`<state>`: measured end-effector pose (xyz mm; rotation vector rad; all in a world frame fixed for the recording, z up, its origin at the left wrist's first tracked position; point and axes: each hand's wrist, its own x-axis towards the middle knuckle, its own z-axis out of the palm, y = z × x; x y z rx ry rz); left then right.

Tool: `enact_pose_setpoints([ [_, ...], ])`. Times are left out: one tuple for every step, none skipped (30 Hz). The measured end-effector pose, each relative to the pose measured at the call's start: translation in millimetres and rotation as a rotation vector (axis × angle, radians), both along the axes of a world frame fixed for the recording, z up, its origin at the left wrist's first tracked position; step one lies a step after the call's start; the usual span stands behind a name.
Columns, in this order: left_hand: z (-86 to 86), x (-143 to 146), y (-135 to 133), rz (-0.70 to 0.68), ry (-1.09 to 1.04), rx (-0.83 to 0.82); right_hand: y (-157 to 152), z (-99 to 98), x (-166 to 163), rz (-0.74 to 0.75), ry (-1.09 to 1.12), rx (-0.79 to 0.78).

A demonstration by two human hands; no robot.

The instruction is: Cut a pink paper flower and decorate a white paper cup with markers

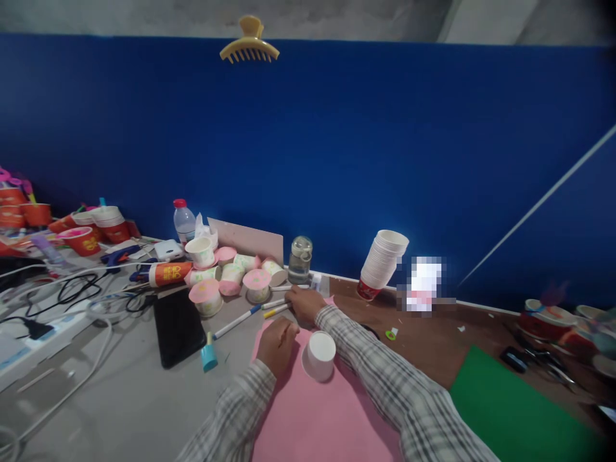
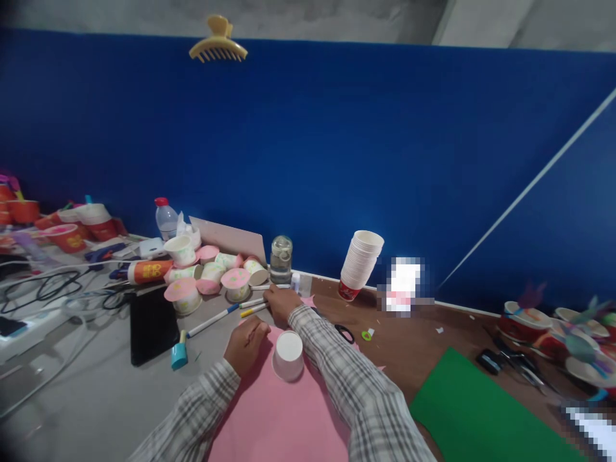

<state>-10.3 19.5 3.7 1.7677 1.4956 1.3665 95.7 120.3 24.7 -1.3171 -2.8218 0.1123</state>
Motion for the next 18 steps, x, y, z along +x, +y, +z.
enact_pose_setpoints([
  [-0.7,-0.2,0.0,-0.006,0.009,0.002,-0.5,0.9,-0.9,0.008,-0.008,0.004],
  [-1.2,-0.4,0.0,-0.011,0.017,0.004,-1.1,1.8,-1.5,0.014,-0.016,0.009],
  [-1.7,-0.6,0.0,-0.016,0.023,0.004,-1.7,2.6,-1.9,0.019,-0.023,0.013],
  [-2.0,-0.7,0.0,-0.02,0.028,0.004,-2.2,3.1,-2.0,0.024,-0.029,0.017],
  [-2.1,-0.7,0.0,-0.023,0.031,0.004,-2.5,3.5,-1.9,0.029,-0.035,0.02],
  [-2.2,-0.5,0.0,-0.028,0.033,0.004,-2.5,3.6,-1.7,0.033,-0.041,0.022],
  [-2.3,-0.4,-0.1,-0.033,0.036,0.004,-2.2,3.5,-1.5,0.036,-0.048,0.022],
  [-2.3,-0.2,-0.2,-0.037,0.04,0.004,-1.5,3.3,-1.3,0.039,-0.057,0.02],
  [-2.3,-0.1,-0.4,-0.042,0.043,0.005,-0.5,3.0,-1.1,0.042,-0.067,0.017],
  [-2.3,0.0,-0.4,-0.047,0.047,0.006,0.7,2.7,-1.1,0.045,-0.079,0.013],
  [-2.3,0.0,-0.5,-0.051,0.051,0.007,1.9,2.6,-1.1,0.047,-0.09,0.01],
  [-2.3,-0.1,-0.5,-0.054,0.054,0.008,3.2,2.6,-1.1,0.05,-0.099,0.007],
  [-2.4,-0.2,-0.5,-0.056,0.056,0.009,4.3,2.8,-1.1,0.054,-0.107,0.007],
  [-2.6,-0.3,-0.5,-0.057,0.058,0.009,5.2,3.1,-1.1,0.056,-0.113,0.008],
  [-2.8,-0.3,-0.5,-0.059,0.061,0.007,5.9,3.5,-1.0,0.058,-0.116,0.01],
  [-3.0,-0.4,-0.5,-0.061,0.063,0.005,6.3,3.8,-1.0,0.057,-0.117,0.014],
  [-3.3,-0.4,-0.6,-0.062,0.066,0.002,6.6,4.1,-1.0,0.053,-0.114,0.018],
  [-3.5,-0.4,-0.6,-0.063,0.069,-0.002,6.9,4.2,-1.1,0.047,-0.108,0.022],
])
